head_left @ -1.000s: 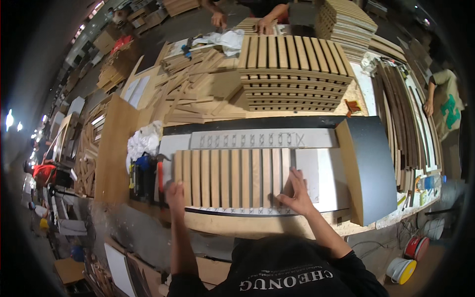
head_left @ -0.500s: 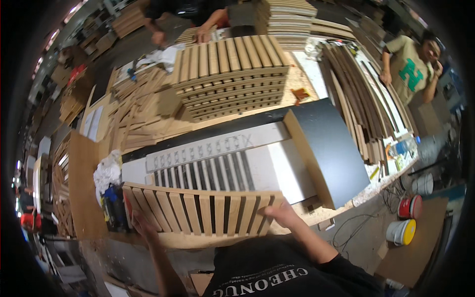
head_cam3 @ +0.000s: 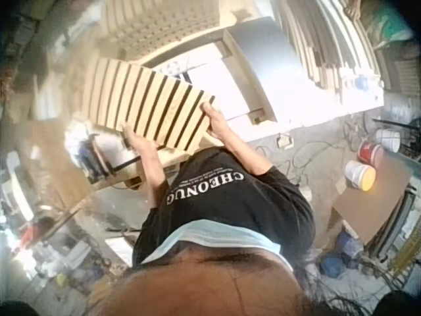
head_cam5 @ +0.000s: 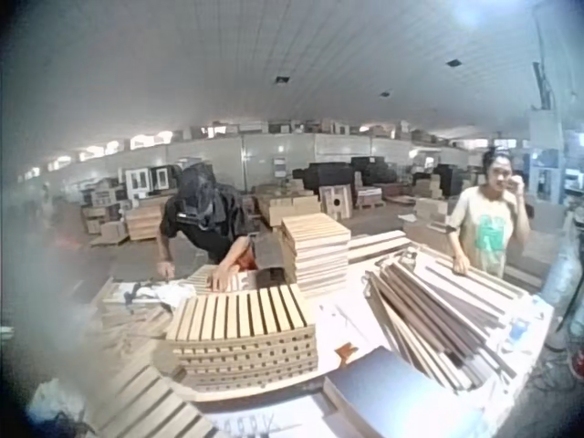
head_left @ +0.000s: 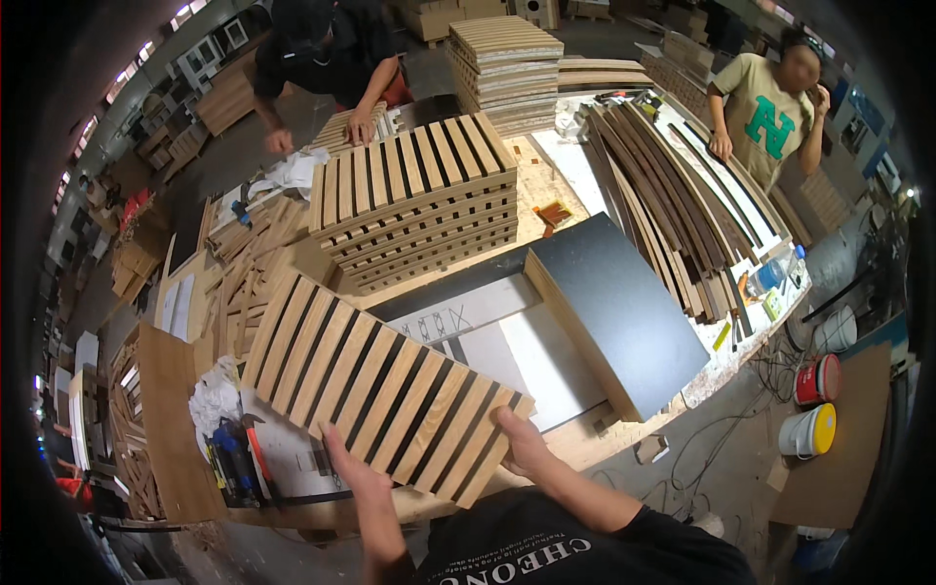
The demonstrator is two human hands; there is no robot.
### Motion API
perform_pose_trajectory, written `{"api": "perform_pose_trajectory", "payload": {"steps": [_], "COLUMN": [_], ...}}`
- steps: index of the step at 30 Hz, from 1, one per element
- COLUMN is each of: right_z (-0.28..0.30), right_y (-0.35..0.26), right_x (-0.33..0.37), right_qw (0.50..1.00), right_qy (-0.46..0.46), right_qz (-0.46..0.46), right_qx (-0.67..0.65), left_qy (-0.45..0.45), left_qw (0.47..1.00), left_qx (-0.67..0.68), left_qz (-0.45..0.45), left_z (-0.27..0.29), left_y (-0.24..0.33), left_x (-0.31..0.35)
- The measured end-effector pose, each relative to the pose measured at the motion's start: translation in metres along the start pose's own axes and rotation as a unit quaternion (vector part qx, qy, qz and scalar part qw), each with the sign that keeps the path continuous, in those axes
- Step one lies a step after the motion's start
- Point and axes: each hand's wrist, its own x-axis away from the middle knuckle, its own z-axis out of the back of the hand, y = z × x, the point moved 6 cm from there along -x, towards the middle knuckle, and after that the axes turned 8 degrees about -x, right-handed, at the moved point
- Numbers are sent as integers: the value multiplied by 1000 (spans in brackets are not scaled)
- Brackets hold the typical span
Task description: The person assembles a wooden grate by positioning a black panel, applying glue with a tool, and then placing and securing wooden slats into a frame using a pneumatic stapler and a utility knife.
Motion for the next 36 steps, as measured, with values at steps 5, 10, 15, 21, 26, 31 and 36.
{"api": "perform_pose_trajectory", "payload": {"steps": [5,10,15,21,26,31,36], "right_z": [-34,-86,-147,-165,-170,-164,-140], "right_y": [-12,-40,-61,-66,-69,-65,-73], "right_x": [13,-19,-47,-61,-62,-66,-88], "right_qw": [967,904,809,763,765,765,815], "right_qy": [-243,-294,-309,-310,-290,-288,-217], "right_qz": [-58,-58,72,190,176,131,170], "right_qx": [41,305,495,534,548,561,510], "left_qy": [-49,-104,-171,-183,-168,-149,-163], "left_qw": [997,989,978,977,979,981,979], "left_qx": [-52,-44,-44,-34,-46,-61,-107], "left_qz": [41,97,109,107,105,107,63], "left_z": [18,51,26,19,24,27,-3], "left_y": [17,-19,-24,-23,-22,-21,20], "left_x": [-29,-49,-21,-15,-18,-19,-18]}}
